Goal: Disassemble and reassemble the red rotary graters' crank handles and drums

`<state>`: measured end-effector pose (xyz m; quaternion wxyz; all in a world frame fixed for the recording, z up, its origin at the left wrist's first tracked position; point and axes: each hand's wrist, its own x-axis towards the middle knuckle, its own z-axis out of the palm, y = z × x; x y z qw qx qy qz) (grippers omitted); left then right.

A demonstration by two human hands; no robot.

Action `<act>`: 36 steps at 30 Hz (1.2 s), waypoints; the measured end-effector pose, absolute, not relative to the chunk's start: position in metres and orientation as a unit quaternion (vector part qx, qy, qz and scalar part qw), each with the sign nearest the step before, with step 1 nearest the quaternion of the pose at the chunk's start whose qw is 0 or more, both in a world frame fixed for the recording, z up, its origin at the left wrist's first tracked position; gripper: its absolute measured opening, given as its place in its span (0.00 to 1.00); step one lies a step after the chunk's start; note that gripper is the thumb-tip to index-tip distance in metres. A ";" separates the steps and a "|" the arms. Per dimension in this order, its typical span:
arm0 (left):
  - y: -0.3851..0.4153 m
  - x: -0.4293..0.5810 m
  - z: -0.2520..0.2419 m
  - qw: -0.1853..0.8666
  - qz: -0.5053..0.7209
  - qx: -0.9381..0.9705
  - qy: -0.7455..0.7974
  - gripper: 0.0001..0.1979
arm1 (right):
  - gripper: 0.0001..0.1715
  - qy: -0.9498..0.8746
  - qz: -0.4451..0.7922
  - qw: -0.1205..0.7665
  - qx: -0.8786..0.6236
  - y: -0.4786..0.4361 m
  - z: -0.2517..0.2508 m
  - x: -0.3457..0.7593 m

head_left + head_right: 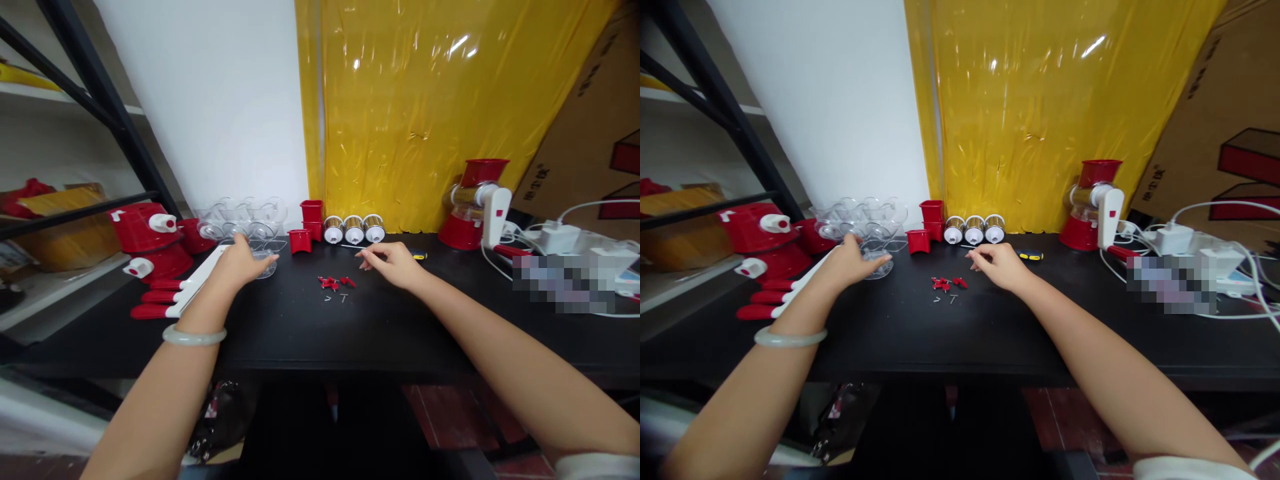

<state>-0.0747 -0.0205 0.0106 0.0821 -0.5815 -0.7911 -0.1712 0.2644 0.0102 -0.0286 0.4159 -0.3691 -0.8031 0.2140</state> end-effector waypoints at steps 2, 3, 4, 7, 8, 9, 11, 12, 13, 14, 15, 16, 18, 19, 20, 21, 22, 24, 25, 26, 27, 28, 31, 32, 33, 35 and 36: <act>-0.021 -0.071 0.008 0.095 -0.153 -0.583 -0.792 0.45 | 0.17 -0.803 0.212 0.416 -0.371 0.010 -0.028 0.265; -0.021 -0.070 0.007 0.099 -0.144 -0.584 -0.793 0.45 | 0.17 -0.803 0.211 0.416 -0.371 0.010 -0.028 0.265; -0.021 -0.069 0.006 0.102 -0.136 -0.586 -0.792 0.45 | 0.18 -0.803 0.211 0.417 -0.371 0.010 -0.028 0.265; -0.021 -0.070 0.004 0.108 -0.120 -0.589 -0.792 0.45 | 0.18 -0.802 0.213 0.418 -0.371 0.009 -0.028 0.265; -0.021 -0.070 0.004 0.107 -0.118 -0.590 -0.791 0.45 | 0.18 -0.801 0.213 0.418 -0.372 0.009 -0.028 0.265; -0.021 -0.070 0.003 0.107 -0.117 -0.590 -0.791 0.44 | 0.18 -0.801 0.212 0.419 -0.372 0.009 -0.028 0.265; -0.020 -0.070 0.002 0.107 -0.115 -0.591 -0.791 0.44 | 0.19 -0.801 0.210 0.421 -0.371 0.009 -0.028 0.264; -0.020 -0.070 0.002 0.108 -0.114 -0.592 -0.790 0.44 | 0.19 -0.801 0.210 0.422 -0.370 0.009 -0.028 0.264; -0.019 -0.070 0.001 0.111 -0.113 -0.593 -0.790 0.43 | 0.19 -0.801 0.211 0.422 -0.369 0.009 -0.029 0.264; -0.018 -0.070 0.001 0.113 -0.113 -0.594 -0.788 0.43 | 0.19 -0.801 0.212 0.423 -0.368 0.009 -0.029 0.264; -0.018 -0.071 0.000 0.113 -0.113 -0.595 -0.788 0.42 | 0.19 -0.801 0.213 0.422 -0.367 0.009 -0.029 0.264; -0.017 -0.071 -0.001 0.112 -0.114 -0.597 -0.786 0.41 | 0.19 -0.802 0.214 0.421 -0.366 0.009 -0.029 0.264; -0.016 -0.072 -0.002 0.109 -0.116 -0.600 -0.784 0.40 | 0.18 -0.803 0.214 0.419 -0.367 0.009 -0.028 0.264; -0.015 -0.073 -0.002 0.108 -0.116 -0.601 -0.783 0.39 | 0.18 -0.803 0.213 0.418 -0.368 0.008 -0.028 0.264; -0.015 -0.074 -0.003 0.109 -0.116 -0.601 -0.783 0.39 | 0.17 -0.803 0.213 0.417 -0.369 0.008 -0.028 0.264; -0.014 -0.074 -0.003 0.110 -0.116 -0.601 -0.783 0.39 | 0.17 -0.803 0.213 0.416 -0.370 0.008 -0.027 0.264; -0.014 -0.074 -0.004 0.112 -0.115 -0.601 -0.783 0.39 | 0.17 -0.803 0.213 0.416 -0.371 0.008 -0.027 0.264; -0.014 -0.074 -0.004 0.113 -0.114 -0.600 -0.784 0.38 | 0.18 -0.803 0.212 0.415 -0.371 0.008 -0.027 0.264; -0.014 -0.074 -0.004 0.114 -0.113 -0.600 -0.784 0.38 | 0.18 -0.803 0.210 0.416 -0.371 0.008 -0.027 0.264; -0.014 -0.073 -0.003 0.114 -0.112 -0.600 -0.784 0.38 | 0.18 -0.803 0.209 0.417 -0.370 0.008 -0.028 0.264; -0.014 -0.073 -0.003 0.114 -0.111 -0.600 -0.784 0.38 | 0.18 -0.803 0.209 0.418 -0.369 0.009 -0.028 0.264; -0.014 -0.073 -0.003 0.114 -0.110 -0.601 -0.784 0.38 | 0.18 -0.804 0.210 0.418 -0.368 0.009 -0.028 0.264; -0.015 -0.072 -0.003 0.114 -0.106 -0.602 -0.783 0.38 | 0.18 -0.804 0.210 0.418 -0.367 0.009 -0.028 0.264; -0.015 -0.072 -0.003 0.114 -0.106 -0.603 -0.782 0.38 | 0.18 -0.805 0.208 0.417 -0.367 0.009 -0.028 0.264; -0.015 -0.072 -0.003 0.114 -0.107 -0.604 -0.781 0.38 | 0.19 -0.805 0.206 0.417 -0.367 0.009 -0.028 0.264; -0.016 -0.072 -0.003 0.113 -0.107 -0.606 -0.780 0.38 | 0.19 -0.806 0.205 0.417 -0.366 0.009 -0.028 0.264; -0.016 -0.072 -0.003 0.113 -0.107 -0.606 -0.780 0.38 | 0.19 -0.806 0.206 0.417 -0.366 0.009 -0.028 0.264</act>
